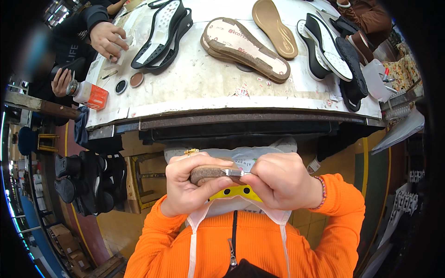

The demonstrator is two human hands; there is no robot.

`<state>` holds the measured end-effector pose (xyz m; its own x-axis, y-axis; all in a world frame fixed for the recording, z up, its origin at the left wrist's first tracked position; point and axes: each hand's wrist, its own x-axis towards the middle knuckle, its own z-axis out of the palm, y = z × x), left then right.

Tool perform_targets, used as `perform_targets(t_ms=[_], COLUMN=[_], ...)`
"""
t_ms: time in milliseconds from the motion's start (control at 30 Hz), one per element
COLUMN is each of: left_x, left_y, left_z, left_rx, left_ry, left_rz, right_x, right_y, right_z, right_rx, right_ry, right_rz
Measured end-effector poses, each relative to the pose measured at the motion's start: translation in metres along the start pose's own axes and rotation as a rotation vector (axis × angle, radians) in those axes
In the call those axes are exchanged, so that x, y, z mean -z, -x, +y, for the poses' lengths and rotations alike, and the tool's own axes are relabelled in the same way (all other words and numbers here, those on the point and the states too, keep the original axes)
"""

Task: The person uses a small metal tool to scrape and clean the edge of a shoe sole. They hold the sole in one hand and repeatedly scrape along its perimeter with the tool in the other hand, working on the same sole throughout the clip.

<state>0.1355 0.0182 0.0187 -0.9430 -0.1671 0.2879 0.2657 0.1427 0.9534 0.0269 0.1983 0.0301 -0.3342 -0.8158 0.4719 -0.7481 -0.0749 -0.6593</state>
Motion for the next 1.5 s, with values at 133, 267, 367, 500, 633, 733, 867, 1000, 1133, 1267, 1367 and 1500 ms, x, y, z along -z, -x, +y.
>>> perform_targets(t_ms=[133, 267, 367, 500, 633, 733, 867, 1000, 1133, 1267, 1367, 1500], left_x=[-0.007, -0.007, 0.001, 0.003, 0.003, 0.003, 0.005, 0.009, 0.01, 0.002, -0.003, -0.004], left_y=[0.003, 0.006, 0.006, 0.005, 0.003, 0.002, 0.0, -0.002, -0.003, -0.002, -0.002, -0.001], left_z=[-0.001, -0.002, -0.004, -0.006, -0.004, -0.002, 0.001, 0.003, 0.005, 0.004, 0.003, 0.005], left_rx=[0.014, 0.061, 0.04, -0.03, -0.022, -0.038, -0.056, -0.065, -0.06, 0.006, 0.005, 0.025], left_ry=[0.054, 0.088, 0.059, 0.057, 0.065, 0.011, -0.03, -0.062, -0.101, -0.069, -0.001, 0.022], left_rz=[0.124, 0.139, 0.093, 0.039, -0.017, -0.051, -0.087, -0.137, -0.147, 0.025, 0.113, 0.131], right_x=[-0.012, 0.002, 0.019, 0.029, 0.029, 0.03, 0.032, 0.037, 0.037, 0.014, -0.003, 0.001], right_y=[-0.006, -0.018, -0.015, -0.014, -0.018, -0.019, -0.021, -0.027, -0.026, -0.017, -0.016, -0.025], right_z=[0.01, 0.017, 0.006, -0.001, -0.003, -0.004, -0.005, -0.003, -0.003, -0.001, 0.008, 0.017], right_rx=[0.16, 0.108, -0.298, -0.586, -0.675, -0.702, -0.797, -0.825, -0.71, -0.003, 0.143, 0.257], right_ry=[0.122, 0.151, -0.312, -0.737, -0.856, -0.89, -0.964, -0.974, -0.785, 0.025, 0.13, 0.222], right_rz=[0.187, 0.404, 0.082, -0.292, -0.407, -0.46, -0.499, -0.57, -0.559, -0.157, 0.042, 0.272])
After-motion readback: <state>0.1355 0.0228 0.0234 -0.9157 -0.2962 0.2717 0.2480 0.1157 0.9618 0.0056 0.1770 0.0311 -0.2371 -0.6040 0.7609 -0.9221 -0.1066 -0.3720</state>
